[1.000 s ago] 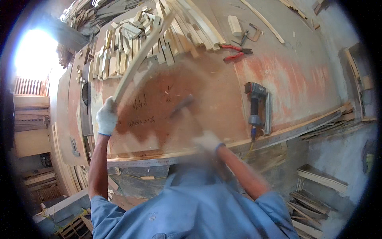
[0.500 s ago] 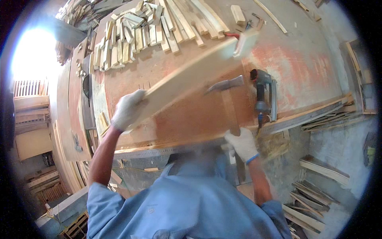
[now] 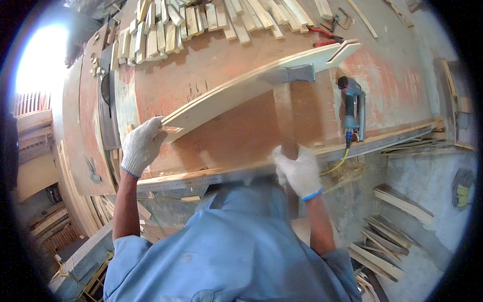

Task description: The person assembles a wooden panel by inserting small wooden strips into pre-cut slots. They use a hammer to tap the strips into place and a nail gun to secure them. The person also uses pliers to remove a nail from the panel.

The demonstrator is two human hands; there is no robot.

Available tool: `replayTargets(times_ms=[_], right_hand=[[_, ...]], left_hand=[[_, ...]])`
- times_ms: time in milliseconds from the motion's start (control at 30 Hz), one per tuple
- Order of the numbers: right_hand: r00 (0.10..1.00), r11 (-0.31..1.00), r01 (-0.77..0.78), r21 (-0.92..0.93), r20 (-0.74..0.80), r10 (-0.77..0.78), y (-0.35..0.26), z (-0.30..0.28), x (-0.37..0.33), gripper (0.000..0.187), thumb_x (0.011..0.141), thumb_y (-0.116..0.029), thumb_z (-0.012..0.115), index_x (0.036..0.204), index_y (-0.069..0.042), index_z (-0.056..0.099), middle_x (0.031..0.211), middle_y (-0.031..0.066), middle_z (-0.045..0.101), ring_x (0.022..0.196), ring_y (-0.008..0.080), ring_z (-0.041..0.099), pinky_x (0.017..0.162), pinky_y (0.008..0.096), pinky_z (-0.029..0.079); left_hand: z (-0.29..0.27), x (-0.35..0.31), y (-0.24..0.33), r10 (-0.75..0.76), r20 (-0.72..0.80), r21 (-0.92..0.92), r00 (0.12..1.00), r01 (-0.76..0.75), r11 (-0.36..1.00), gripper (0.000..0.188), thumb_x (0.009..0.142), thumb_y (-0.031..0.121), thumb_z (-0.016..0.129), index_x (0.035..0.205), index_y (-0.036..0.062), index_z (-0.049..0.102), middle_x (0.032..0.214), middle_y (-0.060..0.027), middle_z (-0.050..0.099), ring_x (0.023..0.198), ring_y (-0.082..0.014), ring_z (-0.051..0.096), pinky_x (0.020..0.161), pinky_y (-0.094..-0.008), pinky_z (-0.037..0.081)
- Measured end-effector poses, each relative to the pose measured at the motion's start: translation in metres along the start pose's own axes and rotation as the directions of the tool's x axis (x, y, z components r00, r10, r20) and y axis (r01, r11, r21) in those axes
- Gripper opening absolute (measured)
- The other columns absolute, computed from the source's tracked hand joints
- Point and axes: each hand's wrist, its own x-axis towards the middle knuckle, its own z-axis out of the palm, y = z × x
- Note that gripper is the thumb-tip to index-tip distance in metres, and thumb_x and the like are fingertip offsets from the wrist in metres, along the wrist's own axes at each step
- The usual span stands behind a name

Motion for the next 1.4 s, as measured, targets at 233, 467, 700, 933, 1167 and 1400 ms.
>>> replayTargets(times_ms=[233, 467, 700, 933, 1167, 1400], right_hand=[[0.999, 0.999, 0.037, -0.020, -0.014, -0.038, -0.007, 0.038, 0.000, 0.008, 0.098, -0.010, 0.069, 0.098, -0.002, 0.067, 0.061, 0.0014, 0.055, 0.048, 0.0093, 0.052, 0.044, 0.0267, 0.043], [0.997, 0.995, 0.072, -0.066, -0.021, -0.073, -0.004, 0.060, -0.029, 0.007, 0.097, -0.006, 0.069, 0.099, 0.000, 0.067, 0.063, 0.0019, 0.058, 0.049, 0.0093, 0.054, 0.045, 0.0277, 0.044], [0.989, 0.950, 0.127, -0.284, -0.035, -0.143, 0.034, 0.090, -0.018, 0.011, 0.098, -0.012, 0.072, 0.095, -0.002, 0.069, 0.067, 0.0003, 0.061, 0.054, 0.0075, 0.056, 0.047, 0.0267, 0.046], [0.988, 0.966, 0.095, -0.240, -0.092, -0.120, 0.026, 0.098, -0.030, 0.021, 0.095, -0.019, 0.076, 0.101, 0.001, 0.073, 0.074, 0.0061, 0.069, 0.063, 0.0117, 0.064, 0.057, 0.0311, 0.051], [0.993, 0.999, 0.040, -0.026, -0.112, -0.043, 0.022, 0.102, -0.045, 0.005, 0.095, -0.004, 0.072, 0.097, 0.000, 0.069, 0.072, 0.0012, 0.063, 0.055, 0.0084, 0.058, 0.046, 0.0274, 0.047], [0.960, 0.876, 0.230, -0.425, -0.047, -0.275, 0.043, 0.111, -0.023, 0.009, 0.096, -0.012, 0.073, 0.097, -0.004, 0.069, 0.070, -0.0008, 0.061, 0.056, 0.0073, 0.057, 0.049, 0.0273, 0.045]], left_hand=[[0.000, -0.024, -0.021, 0.041, -0.051, -0.185, 0.998, -0.050, 0.982, 0.030, 0.090, 0.017, 0.078, 0.118, 0.0121, 0.071, 0.122, -0.0114, 0.072, 0.099, -0.0333, 0.074, 0.082, -0.0412, 0.060], [0.027, -0.029, -0.040, 0.054, -0.101, -0.200, 0.993, -0.073, 0.977, 0.022, 0.091, 0.021, 0.077, 0.111, 0.0124, 0.074, 0.105, -0.0112, 0.076, 0.091, -0.0324, 0.075, 0.077, -0.0409, 0.059], [0.025, -0.025, -0.037, 0.052, -0.117, -0.219, 0.992, -0.077, 0.973, 0.017, 0.091, 0.021, 0.073, 0.106, 0.0123, 0.075, 0.100, -0.0118, 0.076, 0.090, -0.0346, 0.074, 0.077, -0.0434, 0.058], [0.030, -0.024, -0.046, 0.051, -0.111, -0.194, 0.993, -0.072, 0.978, 0.025, 0.090, 0.021, 0.081, 0.112, 0.0127, 0.074, 0.106, -0.0116, 0.077, 0.093, -0.0317, 0.076, 0.079, -0.0402, 0.059], [0.032, -0.028, -0.043, 0.060, -0.139, -0.217, 0.988, -0.090, 0.972, 0.019, 0.090, 0.018, 0.075, 0.108, 0.0118, 0.074, 0.098, -0.0119, 0.075, 0.090, -0.0340, 0.074, 0.076, -0.0428, 0.058], [0.028, -0.024, -0.041, 0.039, -0.101, -0.170, 0.994, -0.056, 0.984, 0.023, 0.089, 0.017, 0.080, 0.111, 0.0113, 0.074, 0.102, -0.0111, 0.078, 0.090, -0.0300, 0.077, 0.076, -0.0392, 0.060]])
